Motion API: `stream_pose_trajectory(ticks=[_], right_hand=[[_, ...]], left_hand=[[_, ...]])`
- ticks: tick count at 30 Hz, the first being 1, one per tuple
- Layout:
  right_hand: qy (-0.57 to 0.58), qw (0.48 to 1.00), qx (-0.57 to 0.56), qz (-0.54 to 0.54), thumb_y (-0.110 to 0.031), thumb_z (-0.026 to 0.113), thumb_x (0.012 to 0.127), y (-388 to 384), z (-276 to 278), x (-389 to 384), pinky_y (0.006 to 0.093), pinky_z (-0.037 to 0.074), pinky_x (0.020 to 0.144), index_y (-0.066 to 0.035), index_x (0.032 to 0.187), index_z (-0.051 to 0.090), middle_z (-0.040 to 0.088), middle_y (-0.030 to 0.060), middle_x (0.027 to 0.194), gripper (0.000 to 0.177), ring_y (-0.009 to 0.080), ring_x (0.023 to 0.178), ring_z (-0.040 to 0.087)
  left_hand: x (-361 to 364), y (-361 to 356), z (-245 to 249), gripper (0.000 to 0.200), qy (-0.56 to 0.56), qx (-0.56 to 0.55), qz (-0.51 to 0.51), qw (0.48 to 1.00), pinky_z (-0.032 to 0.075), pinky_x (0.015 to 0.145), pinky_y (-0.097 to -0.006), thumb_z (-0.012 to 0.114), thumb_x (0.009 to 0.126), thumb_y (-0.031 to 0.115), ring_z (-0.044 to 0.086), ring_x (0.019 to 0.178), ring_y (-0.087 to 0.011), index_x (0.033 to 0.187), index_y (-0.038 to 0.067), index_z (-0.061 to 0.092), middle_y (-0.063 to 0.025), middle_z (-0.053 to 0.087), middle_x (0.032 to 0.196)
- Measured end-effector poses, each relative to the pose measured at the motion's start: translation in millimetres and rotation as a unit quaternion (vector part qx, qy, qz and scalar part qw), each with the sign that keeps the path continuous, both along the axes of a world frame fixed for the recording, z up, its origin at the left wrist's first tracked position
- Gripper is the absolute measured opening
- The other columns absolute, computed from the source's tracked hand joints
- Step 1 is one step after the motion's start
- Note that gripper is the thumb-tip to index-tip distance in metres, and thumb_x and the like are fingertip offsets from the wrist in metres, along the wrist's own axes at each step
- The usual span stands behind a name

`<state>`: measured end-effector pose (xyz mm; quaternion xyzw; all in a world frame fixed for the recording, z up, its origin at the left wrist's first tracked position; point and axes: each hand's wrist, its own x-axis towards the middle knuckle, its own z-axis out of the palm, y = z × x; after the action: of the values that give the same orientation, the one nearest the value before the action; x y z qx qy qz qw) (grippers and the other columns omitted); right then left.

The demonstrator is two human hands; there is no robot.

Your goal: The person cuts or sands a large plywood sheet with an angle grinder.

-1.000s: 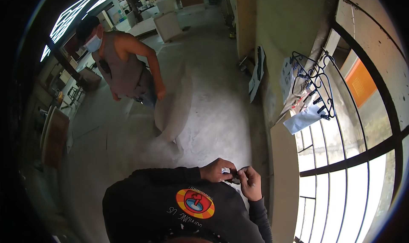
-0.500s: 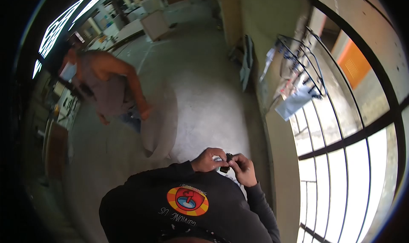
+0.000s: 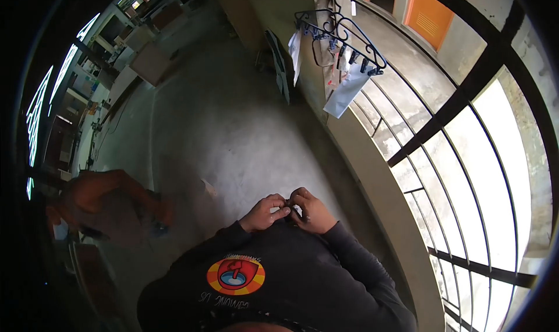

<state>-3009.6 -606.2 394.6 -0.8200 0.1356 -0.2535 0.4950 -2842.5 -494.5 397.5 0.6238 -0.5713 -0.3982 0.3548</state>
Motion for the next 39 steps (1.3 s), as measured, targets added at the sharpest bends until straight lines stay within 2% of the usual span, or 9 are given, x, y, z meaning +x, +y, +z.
stream_pose_trajectory(ticks=[2, 5, 9, 14, 17, 21, 29, 35, 39], right_hand=[[-0.007, 1.0, -0.006, -0.015, -0.008, 0.065, 0.075, -0.3, -0.3, -0.5, 0.0343, 0.048, 0.072, -0.001, 0.087, 0.058, 0.055, 0.013, 0.092, 0.015, 0.0289, 0.082, 0.058], [0.023, 0.999, -0.001, -0.037, -0.009, 0.066, 0.075, -3.6, 1.0, 1.1, 0.0368, 0.048, 0.07, -0.003, 0.088, 0.059, 0.059, 0.013, 0.084, 0.016, 0.0319, 0.079, 0.06], [0.043, 0.997, -0.001, -0.059, -0.011, 0.063, 0.074, -15.1, 1.4, 15.3, 0.0409, 0.047, 0.07, -0.002, 0.087, 0.052, 0.059, 0.0142, 0.072, 0.02, 0.0341, 0.074, 0.059], [0.03, 0.993, -0.076, -0.088, -0.013, 0.065, 0.074, -33.2, -8.6, 44.2, 0.041, 0.045, 0.078, -0.004, 0.087, 0.051, 0.06, 0.0141, 0.075, 0.021, 0.0326, 0.076, 0.059], [0.091, 0.986, -0.125, -0.068, -0.017, 0.063, 0.076, -29.3, -29.0, 70.1, 0.0397, 0.041, 0.089, -0.004, 0.092, 0.052, 0.062, 0.0139, 0.084, 0.023, 0.0305, 0.088, 0.06], [0.118, 0.987, -0.094, -0.06, -0.015, 0.062, 0.077, -33.6, -48.8, 105.7, 0.04, 0.043, 0.086, -0.004, 0.093, 0.054, 0.063, 0.0137, 0.083, 0.021, 0.031, 0.086, 0.06], [0.048, 0.972, 0.127, -0.191, -0.006, 0.058, 0.08, -72.2, -38.7, 188.4, 0.0339, 0.05, 0.069, -0.001, 0.088, 0.052, 0.062, 0.0145, 0.082, 0.01, 0.0291, 0.076, 0.063], [-0.128, 0.917, 0.287, -0.246, -0.008, 0.058, 0.088, -111.1, -14.8, 230.6, 0.0283, 0.046, 0.078, -0.001, 0.094, 0.052, 0.058, 0.0038, 0.086, 0.011, 0.0102, 0.084, 0.055], [-0.231, 0.873, 0.372, -0.214, -0.013, 0.064, 0.086, -132.4, 10.1, 238.5, 0.0272, 0.044, 0.086, -0.005, 0.101, 0.053, 0.051, 0.0024, 0.109, 0.02, 0.0104, 0.098, 0.051]], left_hand=[[2.3, -2.9, 6.2, 0.018, -0.02, 0.036, -0.019, 0.999, 0.039, 0.081, -0.0253, 0.056, 0.092, 0.013, 0.049, 0.089, -0.0098, 0.082, -0.002, 0.06, -0.005, 0.055, 0.089], [4.6, -8.6, 0.2, 0.013, 0.201, 0.167, 0.07, 0.963, 0.04, 0.078, -0.025, 0.058, 0.09, 0.013, 0.051, 0.083, -0.0107, 0.085, 0.001, 0.063, -0.0027, 0.058, 0.085], [16.9, -25.2, -5.5, 0.012, 0.417, 0.12, 0.079, 0.898, 0.038, 0.079, -0.021, 0.056, 0.093, 0.013, 0.047, 0.082, -0.0053, 0.092, 0.002, 0.06, 0.0023, 0.056, 0.084], [43.7, -54.5, -0.9, 0.015, 0.391, 0.129, 0.03, 0.911, 0.039, 0.072, -0.0224, 0.056, 0.093, 0.015, 0.046, 0.077, -0.0055, 0.084, 0.002, 0.059, 0.0017, 0.055, 0.082], [82.6, -67.2, -30.0, 0.027, 0.047, 0.123, -0.007, 0.991, 0.041, 0.06, -0.0302, 0.063, 0.086, 0.018, 0.048, 0.063, -0.0135, 0.068, -0.001, 0.058, -0.0082, 0.054, 0.068], [125.9, -81.4, -35.9, 0.019, -0.006, 0.223, -0.098, 0.97, 0.043, 0.067, -0.0261, 0.054, 0.091, 0.013, 0.052, 0.072, -0.0085, 0.085, -0.003, 0.061, -0.0033, 0.06, 0.074], [208.3, -146.3, -5.9, 0.013, 0.121, 0.107, -0.16, 0.974, 0.044, 0.07, -0.027, 0.059, 0.089, 0.012, 0.052, 0.073, -0.0099, 0.087, 0.0, 0.057, -0.0036, 0.058, 0.077], [253.4, -225.1, 34.8, 0.01, 0.127, 0.066, -0.224, 0.964, 0.043, 0.067, -0.0237, 0.057, 0.09, 0.009, 0.05, 0.072, -0.0067, 0.086, 0.001, 0.057, -0.001, 0.059, 0.076], [259.1, -280.8, 76.3, 0.009, 0.157, 0.064, -0.246, 0.954, 0.044, 0.071, -0.0223, 0.056, 0.091, 0.008, 0.054, 0.076, -0.006, 0.089, 0.0, 0.06, -0.0018, 0.062, 0.08]])
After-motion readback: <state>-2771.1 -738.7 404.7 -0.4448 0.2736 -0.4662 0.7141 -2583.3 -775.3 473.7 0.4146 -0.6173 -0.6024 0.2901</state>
